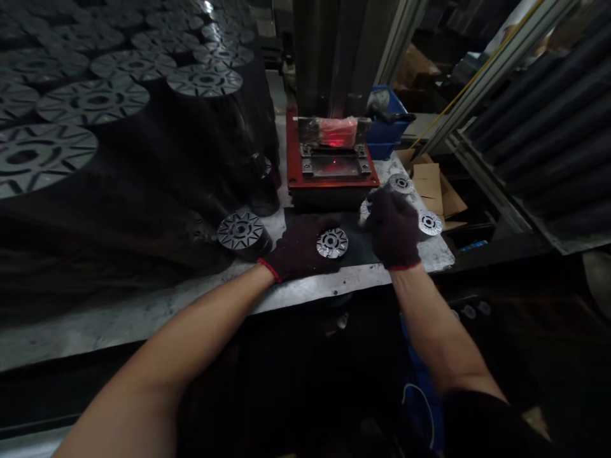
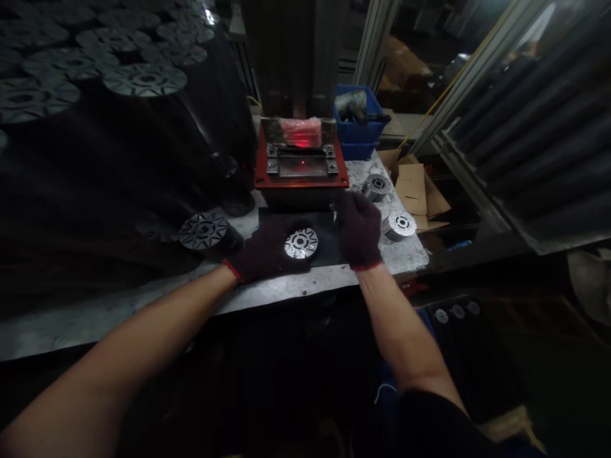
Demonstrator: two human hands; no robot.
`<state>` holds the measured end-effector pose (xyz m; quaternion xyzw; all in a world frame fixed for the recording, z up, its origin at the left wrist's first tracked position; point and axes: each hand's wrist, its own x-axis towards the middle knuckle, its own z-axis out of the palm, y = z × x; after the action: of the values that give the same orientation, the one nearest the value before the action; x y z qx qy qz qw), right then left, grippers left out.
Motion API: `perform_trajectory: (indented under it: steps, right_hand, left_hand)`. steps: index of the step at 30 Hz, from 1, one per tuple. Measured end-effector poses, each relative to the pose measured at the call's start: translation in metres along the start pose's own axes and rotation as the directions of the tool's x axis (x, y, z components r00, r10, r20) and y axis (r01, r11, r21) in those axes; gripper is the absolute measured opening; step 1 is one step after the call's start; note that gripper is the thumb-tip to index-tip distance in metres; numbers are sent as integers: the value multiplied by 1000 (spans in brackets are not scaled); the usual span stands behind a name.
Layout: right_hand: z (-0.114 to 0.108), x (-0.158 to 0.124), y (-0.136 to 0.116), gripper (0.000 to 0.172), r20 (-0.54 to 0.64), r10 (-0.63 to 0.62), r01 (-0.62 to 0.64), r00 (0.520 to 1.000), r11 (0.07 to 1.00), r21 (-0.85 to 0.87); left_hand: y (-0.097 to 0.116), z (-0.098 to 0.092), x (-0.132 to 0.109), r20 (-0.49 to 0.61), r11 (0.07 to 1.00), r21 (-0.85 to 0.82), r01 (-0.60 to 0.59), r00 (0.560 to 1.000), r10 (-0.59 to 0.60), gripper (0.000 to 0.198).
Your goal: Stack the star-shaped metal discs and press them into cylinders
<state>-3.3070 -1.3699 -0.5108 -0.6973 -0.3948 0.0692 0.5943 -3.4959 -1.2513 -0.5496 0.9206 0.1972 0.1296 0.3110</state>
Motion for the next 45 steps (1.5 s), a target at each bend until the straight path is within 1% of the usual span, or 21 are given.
perform_trajectory:
  steps: [1,3,6,9,13,20,23,25,26,29,30,32,34,35,36,37,39,40,42,43,45]
  right_hand:
    - [-5,-18,5,33,25,72,-72,997,997,14]
    - [-9,-43,17,26,87,108,-109,990,994,8]
    - [-4,-57,29,34,128,129,-135,983,990,43]
    - [5,-53,32,38,239,32,-15,970,997,-72]
    - [5,-41,25,42,387,-57,181,920,940,-291]
    - [-7,-43,6,36,649,-120,518,751,717,-467]
    - [-15,-40,-4,39,760,-119,616,639,671,-413]
    - [-20,-24,-14,42,798,-164,662,580,667,-343]
    - [-20,-11,-20,43,785,-204,681,585,649,-339]
    - [-7,44,-30,49,658,-357,722,663,538,-436]
    - [1,64,-30,51,643,-389,736,660,505,-450]
    - [17,97,-25,48,671,-407,772,619,470,-427]
    - [26,112,-17,41,692,-419,794,587,464,-393]
    - [27,110,-12,37,664,-439,782,605,486,-391]
    - [26,103,-8,34,601,-459,744,655,534,-402]
    - [24,90,-4,34,510,-459,675,728,610,-415]
    - [18,53,3,41,317,-345,451,884,808,-379]
    - [14,34,7,45,256,-242,320,936,889,-329]
    - [10,-1,17,44,258,-60,123,964,965,-233]
    - [9,-13,21,43,278,-14,76,960,975,-211]
    - [10,-28,29,39,299,-6,78,954,970,-231]
  left_hand:
    - [0,0,0,-11,1000,-14,-6,1000,6,96]
    - [0,0,0,-33,1000,-25,-1,999,0,96]
    - [1,0,0,-45,1000,-21,4,999,-5,94]
    - [2,0,2,-39,999,-32,-26,999,25,89]
    - [2,0,4,-32,999,-5,-48,998,48,86]
    - [3,0,4,-19,998,-11,-59,998,59,84]
    - [3,-1,4,-15,999,-10,-51,999,51,81]
    - [2,-1,4,-24,998,-19,-53,998,53,82]
    - [1,-1,3,-26,997,-38,-65,998,64,83]
    - [-1,-3,0,-35,987,-133,-86,996,82,89]
    - [-1,-4,-2,-31,985,-158,-76,997,72,91]
    - [0,-6,-5,-15,985,-169,-28,1000,26,90]
    - [2,-6,-7,12,988,-153,15,1000,-13,93]
    - [3,-6,-6,20,990,-139,25,1000,-22,98]
    - [4,-5,-5,16,992,-119,30,999,-29,103]
    - [4,-4,-3,6,995,-96,30,1000,-30,107]
    - [3,-1,1,-11,998,-53,13,1000,-14,106]
    - [2,0,3,-15,999,-41,-3,1000,3,102]
    - [0,3,6,-19,998,-36,-44,999,44,96]
    - [-1,3,6,-22,997,-33,-64,998,63,94]
    - [-2,4,7,-30,996,-21,-82,996,81,92]
